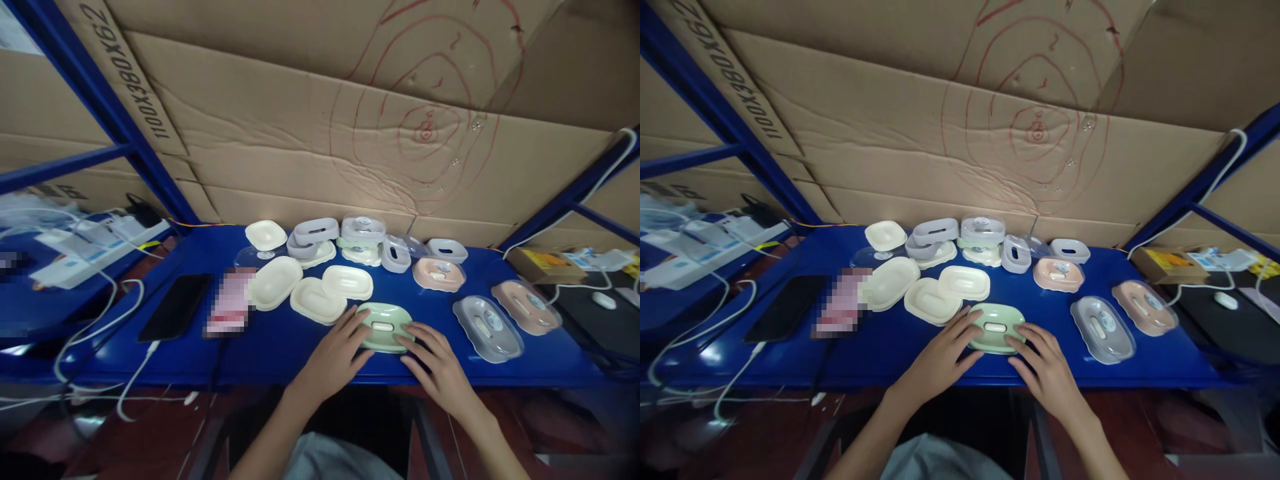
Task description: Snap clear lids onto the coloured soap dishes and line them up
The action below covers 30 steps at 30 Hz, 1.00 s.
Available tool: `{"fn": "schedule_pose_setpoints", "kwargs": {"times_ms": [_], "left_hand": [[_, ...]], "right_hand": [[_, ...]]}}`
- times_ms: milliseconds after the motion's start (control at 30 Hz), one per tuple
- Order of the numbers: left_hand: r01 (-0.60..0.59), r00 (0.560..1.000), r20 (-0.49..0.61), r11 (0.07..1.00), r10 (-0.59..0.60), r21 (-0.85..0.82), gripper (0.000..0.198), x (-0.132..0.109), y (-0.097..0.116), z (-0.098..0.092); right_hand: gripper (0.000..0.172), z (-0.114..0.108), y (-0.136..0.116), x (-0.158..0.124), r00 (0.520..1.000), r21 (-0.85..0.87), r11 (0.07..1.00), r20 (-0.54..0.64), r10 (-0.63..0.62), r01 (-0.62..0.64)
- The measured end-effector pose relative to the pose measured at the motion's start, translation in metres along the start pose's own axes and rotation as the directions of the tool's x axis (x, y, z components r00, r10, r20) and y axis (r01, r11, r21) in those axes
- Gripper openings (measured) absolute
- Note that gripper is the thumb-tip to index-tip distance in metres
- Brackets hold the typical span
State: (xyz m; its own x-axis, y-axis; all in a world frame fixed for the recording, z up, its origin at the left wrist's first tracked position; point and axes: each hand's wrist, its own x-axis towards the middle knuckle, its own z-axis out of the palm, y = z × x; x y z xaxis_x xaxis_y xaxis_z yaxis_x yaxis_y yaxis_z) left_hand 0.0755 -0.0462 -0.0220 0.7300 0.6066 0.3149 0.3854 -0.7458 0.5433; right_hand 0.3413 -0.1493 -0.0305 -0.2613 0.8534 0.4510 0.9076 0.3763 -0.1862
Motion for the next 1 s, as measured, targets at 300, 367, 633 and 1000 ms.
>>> {"fn": "schedule_pose_setpoints", "kwargs": {"times_ms": [300,367,633,1000], "left_hand": [[0.094,0.995,-0.038,0.994,-0.096,-0.062,0.028,-0.043,-0.004,-0.012],[0.103,0.993,-0.041,0.991,-0.107,-0.086,0.028,-0.048,-0.006,-0.013],[0.11,0.992,-0.045,0.982,-0.118,-0.151,0.025,-0.046,-0.008,-0.017],[0.142,0.986,-0.058,0.973,-0.155,-0.18,0.027,-0.05,-0.004,-0.021]], "right_hand": [[0.064,-0.019,0.108,0.141,0.917,-0.313,0.877,0.039,0.396,-0.366],[0.07,-0.018,0.13,0.172,0.87,-0.354,0.829,0.076,0.487,-0.433],[0.038,-0.008,0.152,0.195,0.852,-0.338,0.793,-0.061,0.52,-0.508],[0.017,-0.028,0.087,0.14,0.819,-0.131,0.929,-0.526,0.23,-0.345]]}}
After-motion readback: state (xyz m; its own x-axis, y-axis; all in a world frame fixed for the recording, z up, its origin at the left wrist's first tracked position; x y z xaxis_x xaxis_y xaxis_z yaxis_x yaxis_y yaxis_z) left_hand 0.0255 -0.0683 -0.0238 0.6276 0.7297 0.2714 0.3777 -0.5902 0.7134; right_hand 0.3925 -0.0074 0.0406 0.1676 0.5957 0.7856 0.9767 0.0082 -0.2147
